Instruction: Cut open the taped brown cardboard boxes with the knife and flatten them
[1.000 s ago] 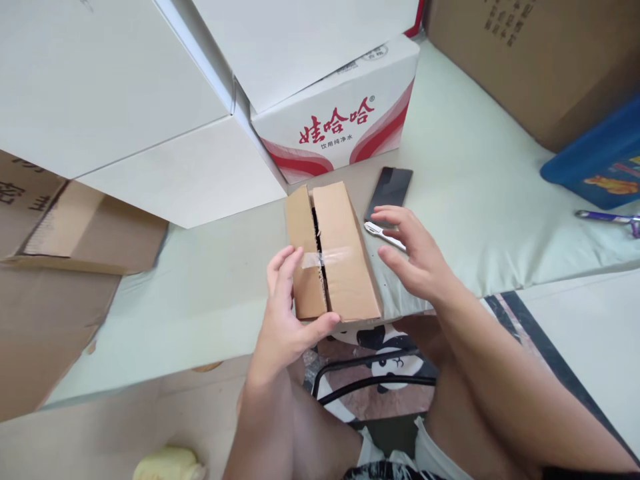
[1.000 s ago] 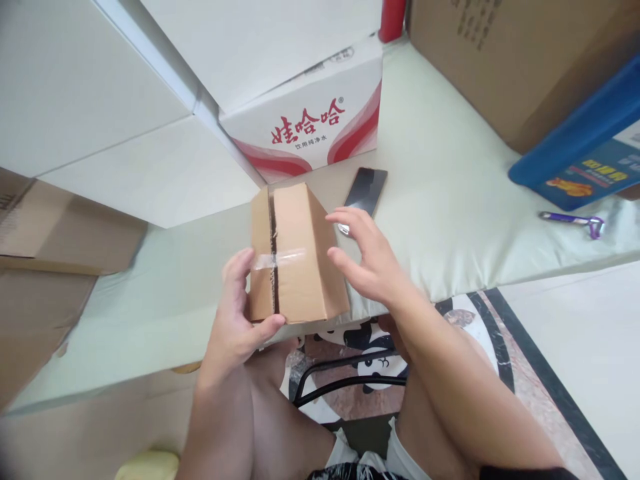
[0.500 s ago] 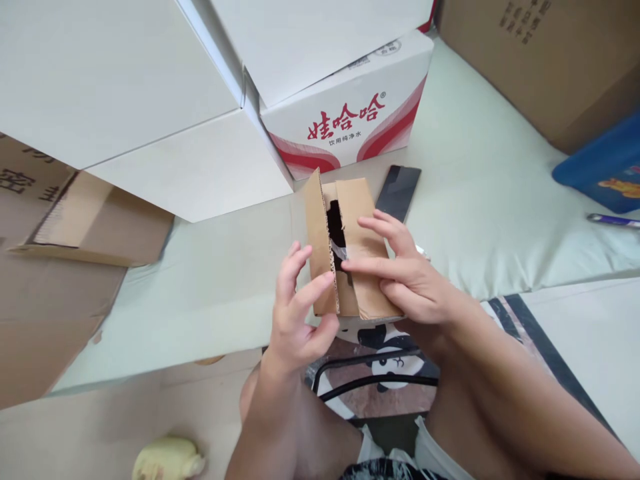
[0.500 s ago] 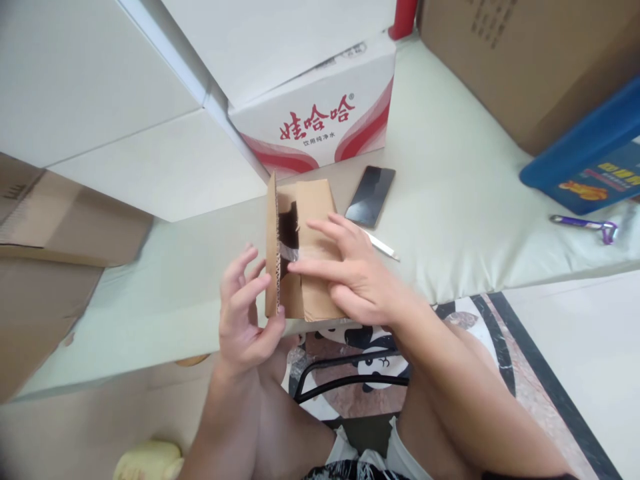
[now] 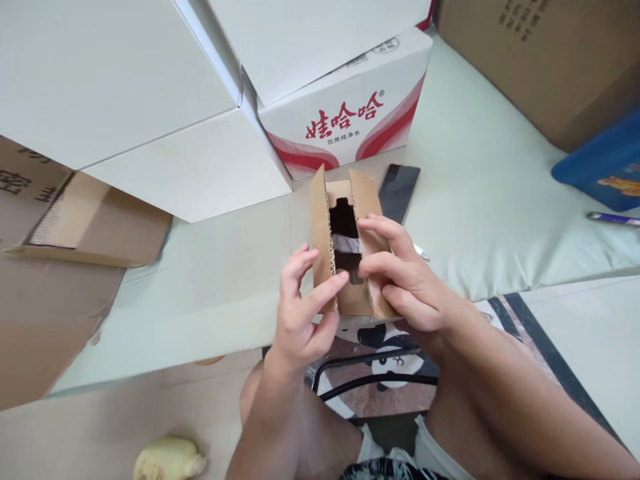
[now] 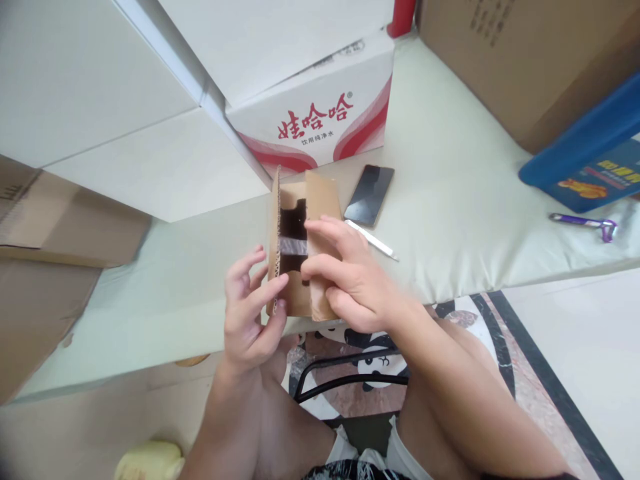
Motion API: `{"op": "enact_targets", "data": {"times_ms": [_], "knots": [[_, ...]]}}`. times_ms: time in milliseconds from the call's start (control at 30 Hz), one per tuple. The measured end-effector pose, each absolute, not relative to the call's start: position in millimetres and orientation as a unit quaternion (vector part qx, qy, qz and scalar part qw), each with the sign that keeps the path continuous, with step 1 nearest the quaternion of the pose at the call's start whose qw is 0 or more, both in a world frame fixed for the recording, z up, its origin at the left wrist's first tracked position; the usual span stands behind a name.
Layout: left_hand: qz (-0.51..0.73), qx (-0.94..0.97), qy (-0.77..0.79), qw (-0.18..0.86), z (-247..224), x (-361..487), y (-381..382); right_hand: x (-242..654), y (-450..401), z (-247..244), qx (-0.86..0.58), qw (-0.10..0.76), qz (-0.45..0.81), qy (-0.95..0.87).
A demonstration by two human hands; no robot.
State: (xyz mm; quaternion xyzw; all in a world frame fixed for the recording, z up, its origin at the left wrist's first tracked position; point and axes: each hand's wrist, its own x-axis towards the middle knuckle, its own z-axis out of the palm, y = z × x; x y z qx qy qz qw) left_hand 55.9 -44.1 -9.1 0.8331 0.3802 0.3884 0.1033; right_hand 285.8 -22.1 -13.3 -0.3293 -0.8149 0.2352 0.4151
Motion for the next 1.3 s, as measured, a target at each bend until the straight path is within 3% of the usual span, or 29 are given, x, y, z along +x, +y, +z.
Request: {"op": "enact_targets", "data": {"times_ms": [133,300,600,1133,1200,1300], "knots": [[0.338,0.850,0.379,0.140,-4,57,-43,288,-21,-16,-0.332,0.418,0.237,-0.812],[0.411,0.805,0.388,0.182,-5,56,-43,286,-19,-17,-0.327,0.401,0.226,-0.826],[0.334,0.818,0.449,0.133,-6,67,-48,277,-24,-8,-0.339,0.361,0.225,-0.839],[0.389,0.793,0.457,0.109,-9,71,-43,278,-22,-13,-0.322,0.400,0.201,-0.834],[0.382,0.792,0.465,0.107,-8,70,-43,283,-18,-14,-0.363,0.434,0.167,-0.808],[0.383,0.780,0.483,0.109,-9,66,-44,298,-8,-20,-0.581,0.436,0.091,-0.682]]}}
